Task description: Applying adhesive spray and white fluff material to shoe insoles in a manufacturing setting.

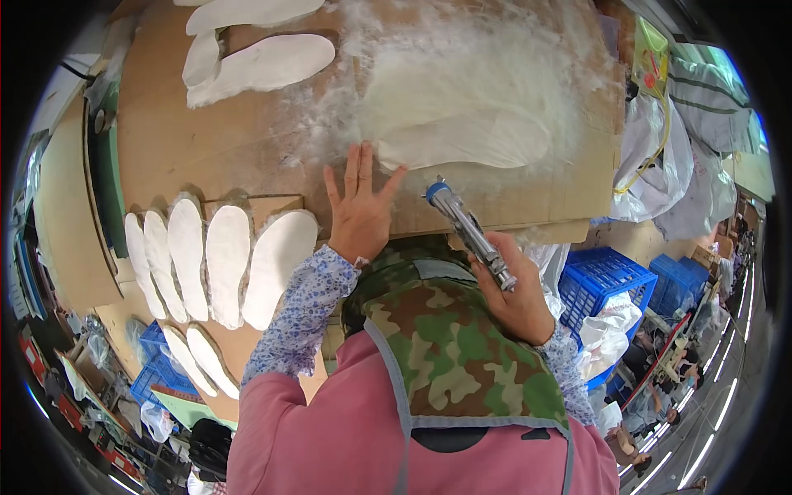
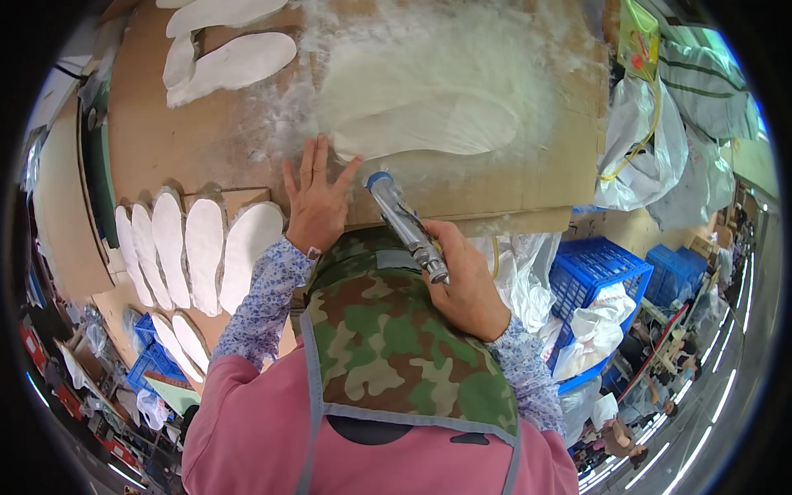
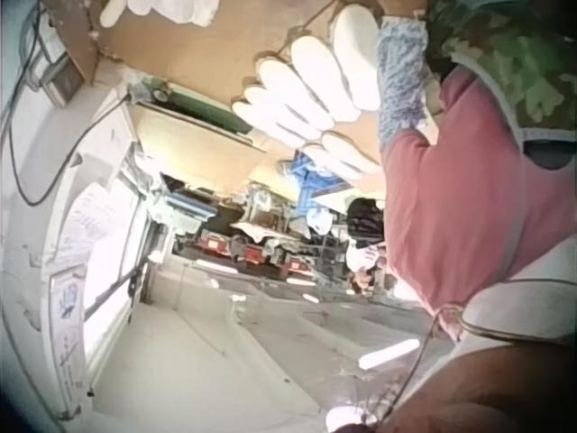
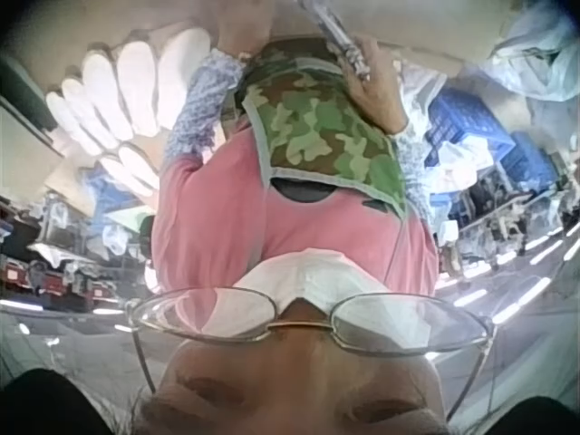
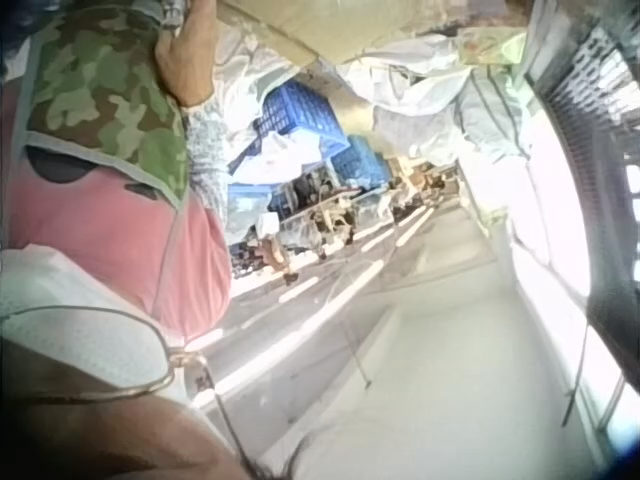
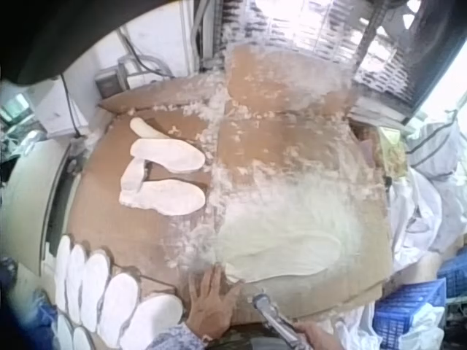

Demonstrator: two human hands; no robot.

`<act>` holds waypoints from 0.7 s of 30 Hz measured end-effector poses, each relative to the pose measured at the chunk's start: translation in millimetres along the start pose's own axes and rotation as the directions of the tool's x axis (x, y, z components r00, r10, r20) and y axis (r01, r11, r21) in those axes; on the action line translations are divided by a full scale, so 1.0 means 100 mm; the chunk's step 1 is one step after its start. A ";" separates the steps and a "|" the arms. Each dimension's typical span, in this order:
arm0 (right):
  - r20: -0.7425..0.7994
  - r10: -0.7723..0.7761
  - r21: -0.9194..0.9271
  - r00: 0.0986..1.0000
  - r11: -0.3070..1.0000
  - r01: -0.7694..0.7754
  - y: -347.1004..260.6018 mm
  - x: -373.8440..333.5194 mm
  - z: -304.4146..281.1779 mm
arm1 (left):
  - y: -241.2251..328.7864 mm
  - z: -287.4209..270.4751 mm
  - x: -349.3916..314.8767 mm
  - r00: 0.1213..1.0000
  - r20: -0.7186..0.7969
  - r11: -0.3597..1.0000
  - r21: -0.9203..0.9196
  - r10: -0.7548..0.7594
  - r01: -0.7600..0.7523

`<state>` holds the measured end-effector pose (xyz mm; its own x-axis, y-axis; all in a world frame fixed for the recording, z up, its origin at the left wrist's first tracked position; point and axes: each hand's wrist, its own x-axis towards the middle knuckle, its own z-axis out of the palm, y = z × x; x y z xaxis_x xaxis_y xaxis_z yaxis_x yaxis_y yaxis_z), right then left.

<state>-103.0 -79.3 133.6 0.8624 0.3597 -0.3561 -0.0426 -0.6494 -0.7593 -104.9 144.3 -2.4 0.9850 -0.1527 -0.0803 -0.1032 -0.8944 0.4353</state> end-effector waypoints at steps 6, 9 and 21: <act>0.029 -0.030 -0.033 0.999 0.999 0.031 0.00 0.00 0.02 | -0.03 0.00 -0.06 1.000 -0.001 1.000 -0.006 0.002 -0.002; 0.071 0.021 -0.003 0.997 1.000 -0.021 0.03 -0.03 -0.02 | -0.03 0.00 -0.07 1.000 0.000 1.000 -0.014 0.006 -0.006; -0.086 0.072 0.033 0.994 0.997 -0.070 0.14 -0.13 -0.18 | 0.01 -0.01 -0.05 1.000 0.023 1.000 0.022 0.000 -0.001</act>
<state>-106.3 -105.2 137.2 0.8973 0.2529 -0.3618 -0.1191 -0.6505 -0.7501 -109.7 144.8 -1.3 0.9815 -0.1625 -0.1011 -0.1067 -0.9032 0.4156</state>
